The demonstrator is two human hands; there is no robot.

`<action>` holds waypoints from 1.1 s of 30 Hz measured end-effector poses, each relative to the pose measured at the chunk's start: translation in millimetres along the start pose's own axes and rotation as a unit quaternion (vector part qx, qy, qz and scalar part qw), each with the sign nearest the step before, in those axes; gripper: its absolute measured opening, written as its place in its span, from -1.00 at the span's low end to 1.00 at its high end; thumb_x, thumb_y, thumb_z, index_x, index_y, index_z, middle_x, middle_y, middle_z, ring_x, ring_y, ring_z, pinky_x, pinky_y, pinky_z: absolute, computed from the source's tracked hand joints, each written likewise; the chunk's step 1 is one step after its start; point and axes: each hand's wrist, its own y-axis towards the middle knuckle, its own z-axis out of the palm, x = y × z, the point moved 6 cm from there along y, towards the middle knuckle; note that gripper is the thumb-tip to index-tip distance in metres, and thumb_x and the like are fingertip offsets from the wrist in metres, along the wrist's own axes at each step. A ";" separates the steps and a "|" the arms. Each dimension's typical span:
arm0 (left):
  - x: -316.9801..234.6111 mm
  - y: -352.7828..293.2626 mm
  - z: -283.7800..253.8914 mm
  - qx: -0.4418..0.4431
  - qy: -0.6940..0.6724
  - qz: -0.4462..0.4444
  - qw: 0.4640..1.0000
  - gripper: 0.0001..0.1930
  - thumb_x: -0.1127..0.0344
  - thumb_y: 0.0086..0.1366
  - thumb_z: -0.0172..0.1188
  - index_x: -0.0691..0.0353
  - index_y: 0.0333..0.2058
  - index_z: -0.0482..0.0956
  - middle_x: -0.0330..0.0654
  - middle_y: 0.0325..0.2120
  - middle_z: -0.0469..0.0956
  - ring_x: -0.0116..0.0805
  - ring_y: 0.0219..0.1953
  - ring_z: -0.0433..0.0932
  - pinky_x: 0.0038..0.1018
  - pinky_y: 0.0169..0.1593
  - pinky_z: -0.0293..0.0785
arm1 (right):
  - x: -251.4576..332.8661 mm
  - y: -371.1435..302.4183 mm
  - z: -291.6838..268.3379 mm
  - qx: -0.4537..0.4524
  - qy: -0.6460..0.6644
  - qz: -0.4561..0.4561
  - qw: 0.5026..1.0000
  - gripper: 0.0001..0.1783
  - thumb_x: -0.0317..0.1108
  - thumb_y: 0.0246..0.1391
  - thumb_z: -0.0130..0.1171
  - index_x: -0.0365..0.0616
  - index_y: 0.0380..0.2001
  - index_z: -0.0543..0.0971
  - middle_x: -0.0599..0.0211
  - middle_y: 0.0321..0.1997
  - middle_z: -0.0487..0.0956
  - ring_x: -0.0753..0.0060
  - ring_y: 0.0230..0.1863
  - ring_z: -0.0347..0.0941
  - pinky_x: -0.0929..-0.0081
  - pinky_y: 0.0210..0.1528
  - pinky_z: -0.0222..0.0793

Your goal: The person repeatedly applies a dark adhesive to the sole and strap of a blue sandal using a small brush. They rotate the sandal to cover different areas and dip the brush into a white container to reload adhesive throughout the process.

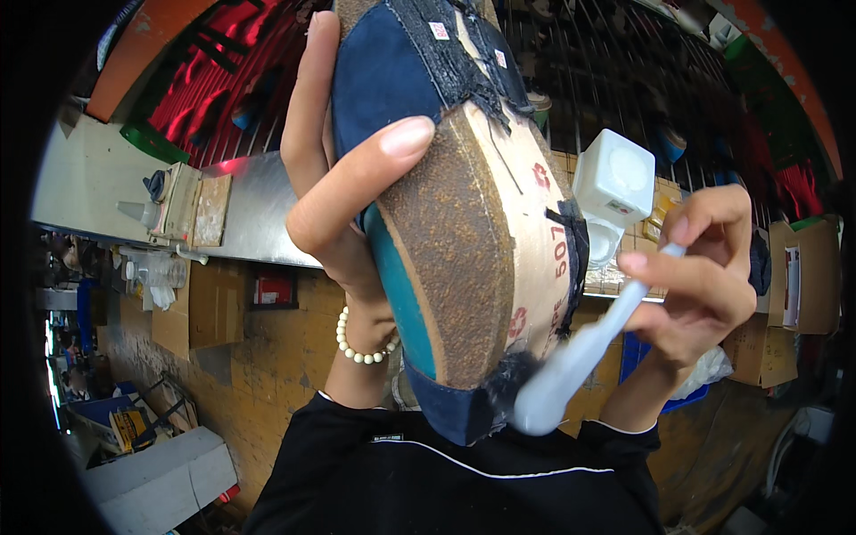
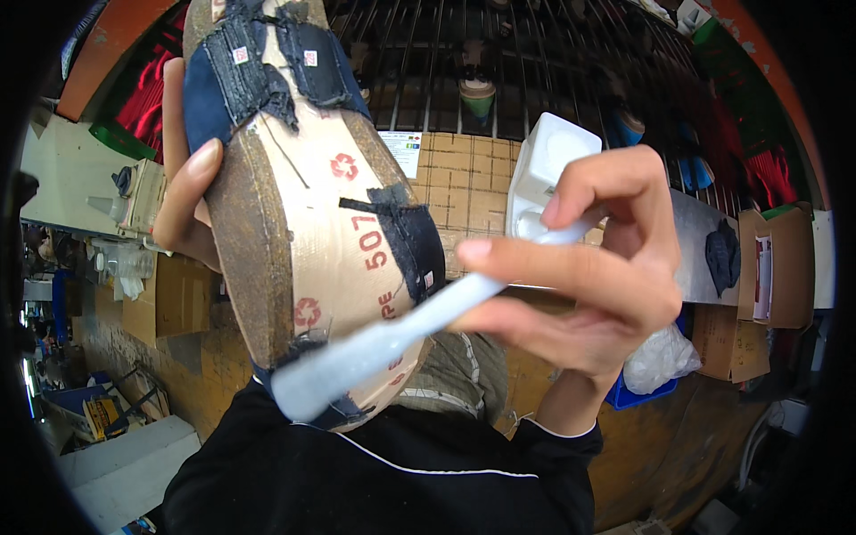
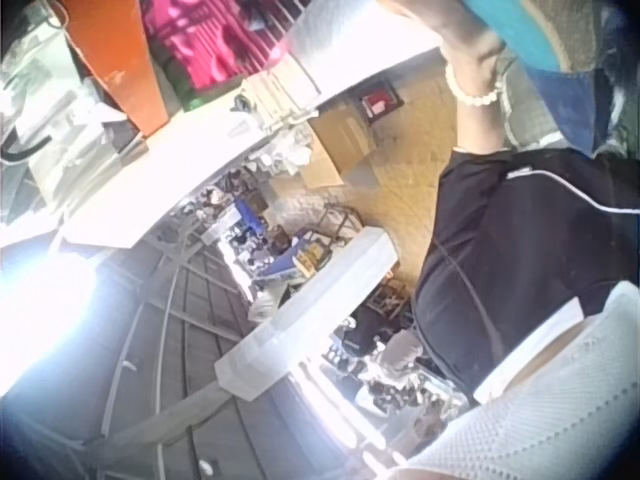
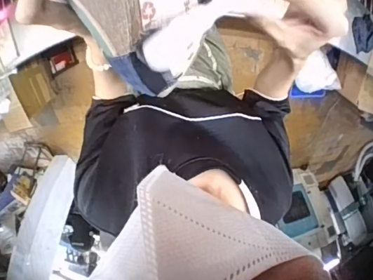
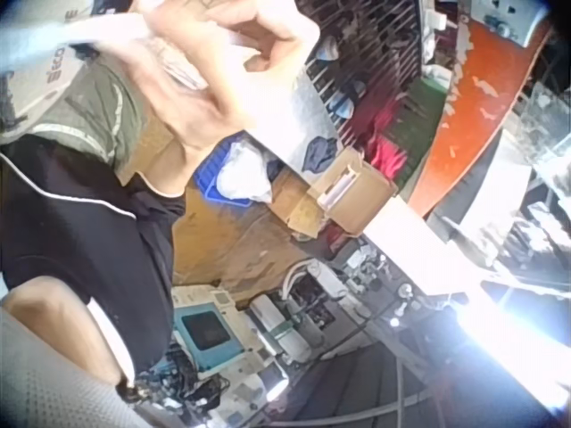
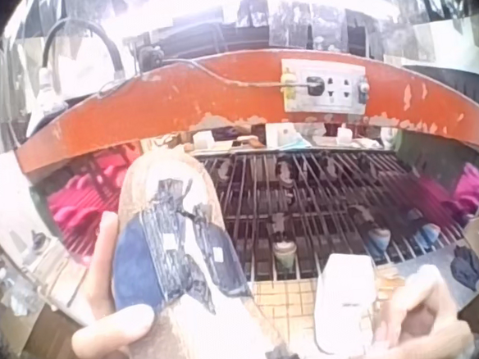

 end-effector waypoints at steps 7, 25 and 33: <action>1.6 -14.0 9.3 0.147 0.227 0.220 0.937 -0.72 0.50 0.30 -0.06 0.31 -0.01 0.21 0.36 0.29 -0.02 0.26 0.07 0.46 -0.12 -0.01 0.64 | -10.7 -2.9 5.6 -0.036 -0.002 0.077 0.996 -0.55 0.00 -0.21 0.47 -0.15 -0.36 0.73 0.36 -0.26 0.28 0.46 -0.27 0.23 0.55 -0.27 0.13; 10.8 -17.7 -6.6 0.123 0.353 0.244 0.895 -0.46 0.12 0.10 0.38 0.07 0.00 0.35 0.23 0.25 0.14 0.05 0.29 0.22 -0.18 0.32 0.22 | -8.2 -25.9 11.0 -0.029 0.048 0.153 0.987 -0.60 -0.24 -0.42 0.55 -0.06 -0.36 0.76 0.43 -0.36 0.31 0.56 -0.38 0.24 0.65 -0.38 0.13; 11.9 -16.0 -10.1 0.103 0.354 0.200 0.908 -0.45 0.17 0.07 0.41 0.06 0.01 0.39 0.20 0.25 0.16 0.02 0.31 0.20 -0.20 0.31 0.21 | 10.0 -16.8 7.3 -0.077 -0.054 0.107 0.990 -0.53 -0.17 -0.54 0.57 -0.01 -0.38 0.77 0.45 -0.36 0.30 0.53 -0.38 0.24 0.63 -0.39 0.11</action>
